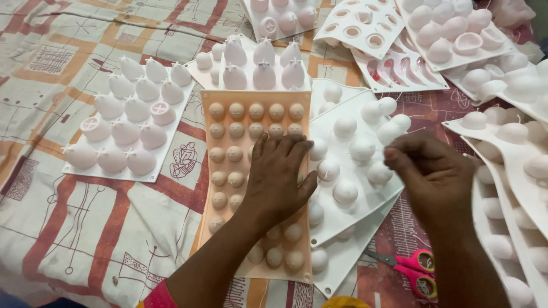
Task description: Preparing silicone candle molds by threading wicks through them.
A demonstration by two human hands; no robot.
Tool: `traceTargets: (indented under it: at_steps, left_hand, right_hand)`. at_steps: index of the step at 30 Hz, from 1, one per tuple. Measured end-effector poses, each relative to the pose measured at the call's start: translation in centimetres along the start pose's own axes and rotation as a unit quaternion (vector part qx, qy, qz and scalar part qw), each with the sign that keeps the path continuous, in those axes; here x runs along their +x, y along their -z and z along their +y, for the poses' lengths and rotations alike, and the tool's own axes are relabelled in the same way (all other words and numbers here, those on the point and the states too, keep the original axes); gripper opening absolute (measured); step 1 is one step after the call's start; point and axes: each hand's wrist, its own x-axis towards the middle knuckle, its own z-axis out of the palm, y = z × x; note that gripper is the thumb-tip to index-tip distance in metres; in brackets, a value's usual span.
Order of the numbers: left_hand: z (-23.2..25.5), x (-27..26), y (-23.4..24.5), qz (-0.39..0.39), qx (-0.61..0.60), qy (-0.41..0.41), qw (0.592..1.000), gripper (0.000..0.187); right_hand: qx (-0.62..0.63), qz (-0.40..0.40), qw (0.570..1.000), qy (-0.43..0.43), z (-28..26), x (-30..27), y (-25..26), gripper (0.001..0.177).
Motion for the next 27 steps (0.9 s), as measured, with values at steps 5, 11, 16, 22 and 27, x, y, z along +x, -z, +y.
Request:
traceTargets:
  at_steps: [5, 11, 16, 22, 27]
  left_hand:
    - [-0.1, 0.1, 0.1, 0.012, -0.008, -0.015, 1.0, 0.047]
    - [-0.5, 0.2, 0.4, 0.026, -0.035, -0.047, 0.998, 0.038]
    - [-0.4, 0.1, 0.0, 0.03, -0.032, -0.061, 0.997, 0.034]
    - [-0.7, 0.1, -0.3, 0.034, -0.041, -0.081, 0.995, 0.028]
    - [-0.3, 0.1, 0.4, 0.028, -0.049, -0.065, 0.996, 0.027]
  right_hand:
    - [-0.092, -0.062, 0.991, -0.072, -0.4, -0.9, 4.9, 0.014]
    - [-0.474, -0.132, 0.844, -0.212, 1.5, -2.8, 9.3, 0.022]
    - [-0.557, -0.156, 0.792, -0.194, 4.4, -3.3, 10.8, 0.022]
    - [-0.577, -0.128, 0.766, -0.254, -0.9, -2.1, 6.1, 0.039]
    - [-0.439, -0.002, 0.862, 0.253, 2.3, -0.7, -0.4, 0.059]
